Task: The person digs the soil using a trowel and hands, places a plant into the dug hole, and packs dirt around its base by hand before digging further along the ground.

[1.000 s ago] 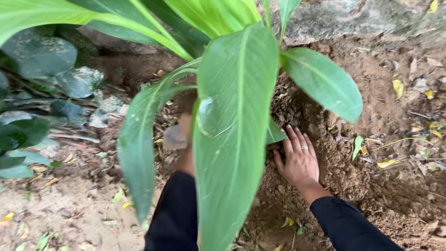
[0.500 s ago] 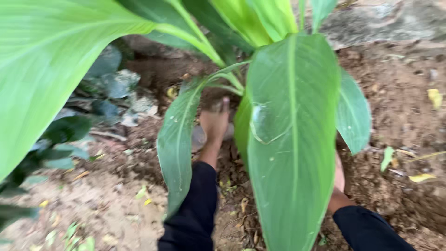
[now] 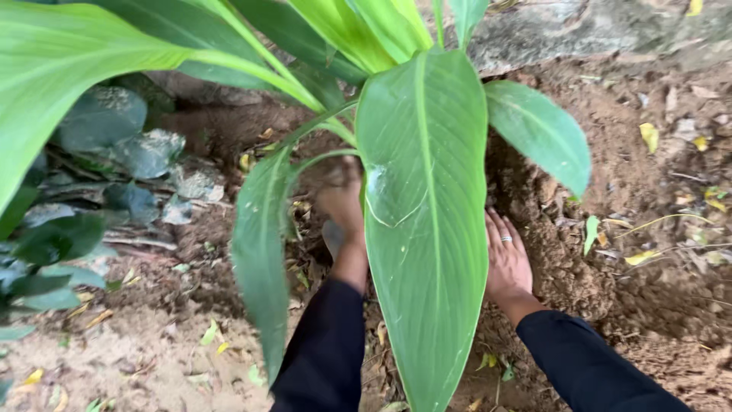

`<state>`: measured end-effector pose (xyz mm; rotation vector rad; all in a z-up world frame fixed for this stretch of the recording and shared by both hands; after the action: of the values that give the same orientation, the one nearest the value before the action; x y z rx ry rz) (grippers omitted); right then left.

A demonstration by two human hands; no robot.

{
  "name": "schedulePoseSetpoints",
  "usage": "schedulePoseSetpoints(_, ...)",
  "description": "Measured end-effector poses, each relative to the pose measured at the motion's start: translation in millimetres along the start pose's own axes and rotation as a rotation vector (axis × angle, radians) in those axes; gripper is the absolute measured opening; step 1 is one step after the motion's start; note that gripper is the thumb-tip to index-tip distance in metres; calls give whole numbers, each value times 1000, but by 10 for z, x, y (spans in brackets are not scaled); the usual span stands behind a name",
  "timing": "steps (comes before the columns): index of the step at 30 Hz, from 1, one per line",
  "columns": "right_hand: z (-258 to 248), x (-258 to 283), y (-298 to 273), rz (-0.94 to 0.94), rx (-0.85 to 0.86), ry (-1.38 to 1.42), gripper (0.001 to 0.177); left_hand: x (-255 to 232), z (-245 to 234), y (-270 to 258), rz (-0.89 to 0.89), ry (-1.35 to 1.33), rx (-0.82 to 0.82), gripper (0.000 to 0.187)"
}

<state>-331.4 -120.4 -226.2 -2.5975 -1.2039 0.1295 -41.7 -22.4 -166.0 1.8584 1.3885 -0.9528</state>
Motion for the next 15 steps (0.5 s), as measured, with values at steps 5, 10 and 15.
schedulePoseSetpoints(5,33,53,-4,-29,76,-138,72,-239,-204,-355,155,-327,-146,61)
schedulePoseSetpoints(10,-72,118,-87,-13,220,-92,75,41,158,-653,67,-293,22,55)
schedulePoseSetpoints(15,4,45,3,36,207,-2,74,345,431,-786,-16,-353,157,49)
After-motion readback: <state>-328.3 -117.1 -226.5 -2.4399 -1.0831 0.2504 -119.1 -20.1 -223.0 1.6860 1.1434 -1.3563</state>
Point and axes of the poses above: each hand's wrist, its own y-axis towards the middle knuckle, its own z-axis out of the palm, x = y × z, the point moved 9 cm from there along y, towards the middle knuckle, and after that the axes turned 11 degrees about y, right-handed, at the moved point
